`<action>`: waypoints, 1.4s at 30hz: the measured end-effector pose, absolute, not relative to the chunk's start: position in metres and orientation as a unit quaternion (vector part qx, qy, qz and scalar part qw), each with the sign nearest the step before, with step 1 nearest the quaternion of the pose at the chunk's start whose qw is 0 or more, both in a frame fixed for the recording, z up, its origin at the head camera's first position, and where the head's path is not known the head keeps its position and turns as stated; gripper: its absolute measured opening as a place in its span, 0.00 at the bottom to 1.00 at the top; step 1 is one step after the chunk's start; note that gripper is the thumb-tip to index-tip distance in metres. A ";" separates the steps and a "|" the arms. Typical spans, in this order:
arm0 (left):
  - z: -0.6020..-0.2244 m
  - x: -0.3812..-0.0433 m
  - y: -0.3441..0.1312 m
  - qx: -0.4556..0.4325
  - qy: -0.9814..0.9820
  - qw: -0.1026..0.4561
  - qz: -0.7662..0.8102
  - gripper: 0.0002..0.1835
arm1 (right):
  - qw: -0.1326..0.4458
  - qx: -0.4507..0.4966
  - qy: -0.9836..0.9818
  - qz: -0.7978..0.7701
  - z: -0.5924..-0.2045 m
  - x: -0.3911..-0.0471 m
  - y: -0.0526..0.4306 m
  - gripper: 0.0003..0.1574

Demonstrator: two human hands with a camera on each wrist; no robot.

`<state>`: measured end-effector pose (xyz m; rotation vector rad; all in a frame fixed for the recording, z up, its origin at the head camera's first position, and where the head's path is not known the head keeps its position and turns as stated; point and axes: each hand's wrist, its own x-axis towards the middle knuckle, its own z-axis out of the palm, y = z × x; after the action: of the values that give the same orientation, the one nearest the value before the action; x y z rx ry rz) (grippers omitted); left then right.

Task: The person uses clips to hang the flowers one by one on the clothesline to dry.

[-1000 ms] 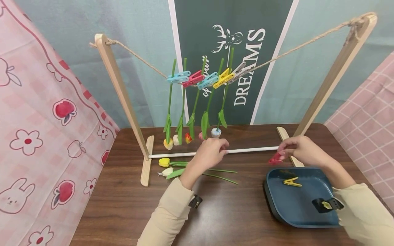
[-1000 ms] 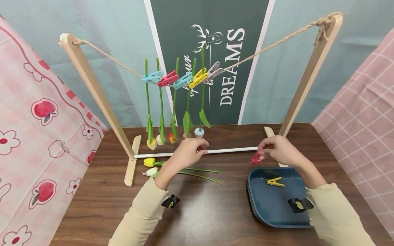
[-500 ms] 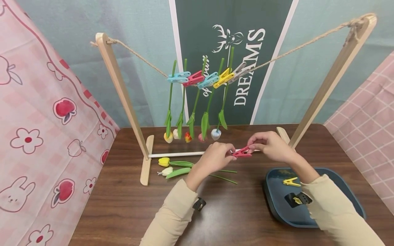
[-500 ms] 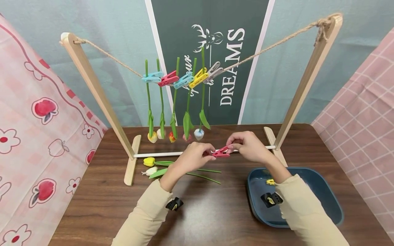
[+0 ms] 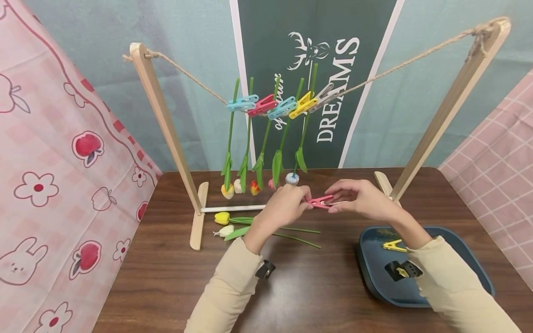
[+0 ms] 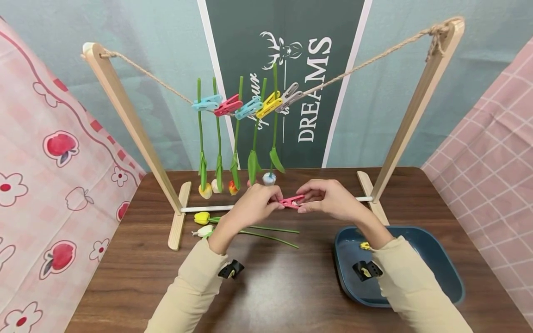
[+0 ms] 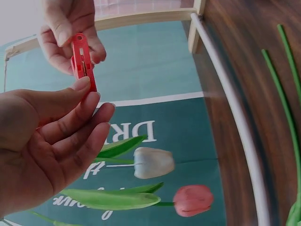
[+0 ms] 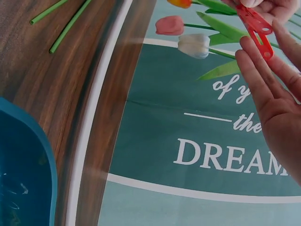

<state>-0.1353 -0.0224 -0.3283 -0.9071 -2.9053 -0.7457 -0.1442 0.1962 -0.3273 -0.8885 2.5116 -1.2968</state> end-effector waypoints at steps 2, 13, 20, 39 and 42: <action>-0.326 -0.135 -0.023 -0.291 -0.927 0.009 -0.236 0.06 | 0.086 -0.297 0.846 -0.433 -0.326 -0.143 0.195 0.24; -0.326 -0.135 -0.027 -0.285 -0.925 0.010 -0.253 0.06 | 0.048 -0.280 0.869 -0.406 -0.327 -0.140 0.195 0.23; -0.346 -0.136 -0.039 -0.255 -0.926 0.014 -0.277 0.05 | -0.036 -0.281 0.871 -0.402 -0.333 -0.143 0.207 0.20; -0.449 -0.140 -0.074 -0.158 -0.973 -0.056 -0.161 0.11 | -0.040 -0.201 0.901 -0.382 -0.342 -0.140 0.260 0.19; -0.453 -0.139 -0.074 -0.150 -0.976 -0.043 -0.154 0.11 | -0.039 -0.201 0.899 -0.388 -0.343 -0.141 0.264 0.19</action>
<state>-0.1386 -0.0743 -0.4529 -0.4837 -3.1521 -0.4979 -0.1405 0.2642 -0.3429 -0.6460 2.8944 -1.2511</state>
